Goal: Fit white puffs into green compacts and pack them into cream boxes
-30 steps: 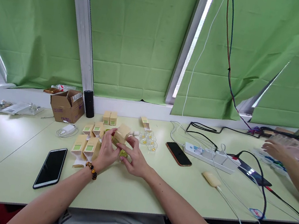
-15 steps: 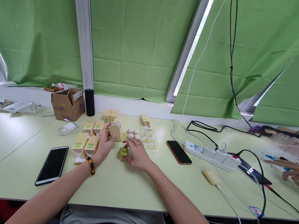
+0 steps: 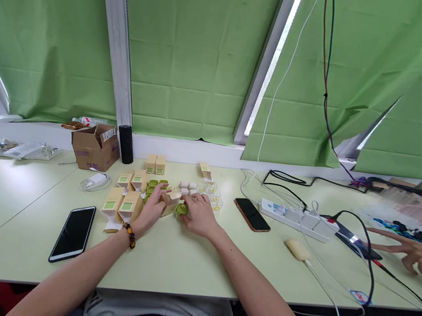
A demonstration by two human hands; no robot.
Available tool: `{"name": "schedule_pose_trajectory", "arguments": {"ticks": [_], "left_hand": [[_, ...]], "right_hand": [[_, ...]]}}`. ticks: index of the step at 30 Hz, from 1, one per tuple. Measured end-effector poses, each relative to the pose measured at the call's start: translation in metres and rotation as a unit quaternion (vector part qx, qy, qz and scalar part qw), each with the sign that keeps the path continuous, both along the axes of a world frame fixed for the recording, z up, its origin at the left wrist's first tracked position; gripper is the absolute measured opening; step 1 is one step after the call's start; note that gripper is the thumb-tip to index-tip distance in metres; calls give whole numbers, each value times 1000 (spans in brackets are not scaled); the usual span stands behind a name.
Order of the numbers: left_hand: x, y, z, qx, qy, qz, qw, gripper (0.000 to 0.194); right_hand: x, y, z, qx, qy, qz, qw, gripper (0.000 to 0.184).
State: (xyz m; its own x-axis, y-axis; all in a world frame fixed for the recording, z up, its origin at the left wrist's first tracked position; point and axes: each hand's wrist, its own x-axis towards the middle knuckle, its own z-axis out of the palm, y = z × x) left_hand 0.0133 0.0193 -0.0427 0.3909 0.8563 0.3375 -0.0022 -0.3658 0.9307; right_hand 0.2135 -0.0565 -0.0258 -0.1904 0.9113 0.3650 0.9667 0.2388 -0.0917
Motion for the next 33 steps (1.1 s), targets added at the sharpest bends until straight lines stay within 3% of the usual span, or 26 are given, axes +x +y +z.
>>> {"name": "schedule_pose_trajectory", "arguments": {"ticks": [4,13,21,26,33], "left_hand": [[-3,-5,7,114,18,50,992,66],[-1,-6,4,214,85,165,959,43],[-1,-8,8,300,66,170,936,13],[-2,-7,7,298,77,160,938,18],[-2,-4,4,266,80,160,947,31]], "right_hand": [[0,1,-3,4,7,-3,1000,55],[4,2,-1,18,28,6,999,48],[4,1,-1,23,34,3,999,35],[3,2,-2,13,24,-2,1000,29],[-1,1,1,-7,2,-13,1000,34]]}}
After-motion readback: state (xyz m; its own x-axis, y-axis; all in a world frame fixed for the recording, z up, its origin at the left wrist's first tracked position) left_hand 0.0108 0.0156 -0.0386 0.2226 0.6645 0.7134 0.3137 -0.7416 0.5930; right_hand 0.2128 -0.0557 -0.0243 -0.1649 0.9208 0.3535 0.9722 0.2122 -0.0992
